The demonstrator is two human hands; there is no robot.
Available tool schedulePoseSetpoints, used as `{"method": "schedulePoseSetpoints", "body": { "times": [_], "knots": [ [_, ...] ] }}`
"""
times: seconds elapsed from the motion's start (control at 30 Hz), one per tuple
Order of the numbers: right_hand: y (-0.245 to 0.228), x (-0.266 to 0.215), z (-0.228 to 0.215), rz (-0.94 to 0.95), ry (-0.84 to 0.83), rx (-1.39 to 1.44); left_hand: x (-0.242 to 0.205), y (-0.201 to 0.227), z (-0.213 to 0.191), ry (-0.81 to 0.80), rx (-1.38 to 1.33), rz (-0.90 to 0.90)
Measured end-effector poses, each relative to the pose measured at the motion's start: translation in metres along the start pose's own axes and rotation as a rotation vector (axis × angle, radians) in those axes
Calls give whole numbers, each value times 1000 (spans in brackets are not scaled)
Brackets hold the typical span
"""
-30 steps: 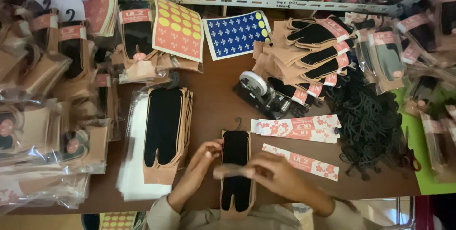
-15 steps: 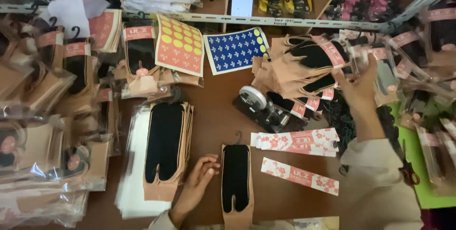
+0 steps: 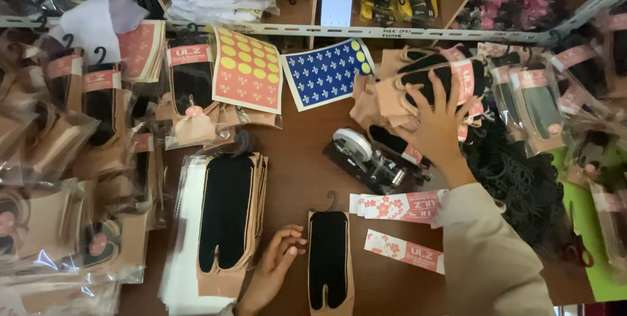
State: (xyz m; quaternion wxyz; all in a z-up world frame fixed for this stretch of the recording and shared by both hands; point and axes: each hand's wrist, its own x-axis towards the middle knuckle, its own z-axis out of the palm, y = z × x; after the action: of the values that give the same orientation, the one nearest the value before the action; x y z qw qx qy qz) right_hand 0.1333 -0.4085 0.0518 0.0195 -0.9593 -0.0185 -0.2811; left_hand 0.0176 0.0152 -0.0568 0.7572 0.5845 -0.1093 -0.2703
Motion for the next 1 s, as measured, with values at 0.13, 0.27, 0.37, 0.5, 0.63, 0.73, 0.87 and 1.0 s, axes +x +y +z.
{"method": "schedulePoseSetpoints", "body": {
  "times": [0.13,0.27,0.37,0.5,0.63,0.73,0.87,1.0],
  "knots": [
    [8,15,9,14,9,24,1,20,5,17,0,-99],
    [14,24,13,14,24,2,1,19,5,13,4,-103],
    [16,28,10,26,-27,12,2,6,1,-13,7,-27],
    [16,25,-16,151,-243,125,1,21,7,-21,59,-31],
    [2,-5,-79,169,-148,185,0,24,8,-32,99,-41],
    [-6,-36,-112,13,1,302,-1,25,11,-22,149,32],
    [3,-42,-104,-61,-87,123,-3,22,14,-22,217,70],
    [27,3,-66,-97,-274,17,-2,19,12,-24,205,69]
  ]
}}
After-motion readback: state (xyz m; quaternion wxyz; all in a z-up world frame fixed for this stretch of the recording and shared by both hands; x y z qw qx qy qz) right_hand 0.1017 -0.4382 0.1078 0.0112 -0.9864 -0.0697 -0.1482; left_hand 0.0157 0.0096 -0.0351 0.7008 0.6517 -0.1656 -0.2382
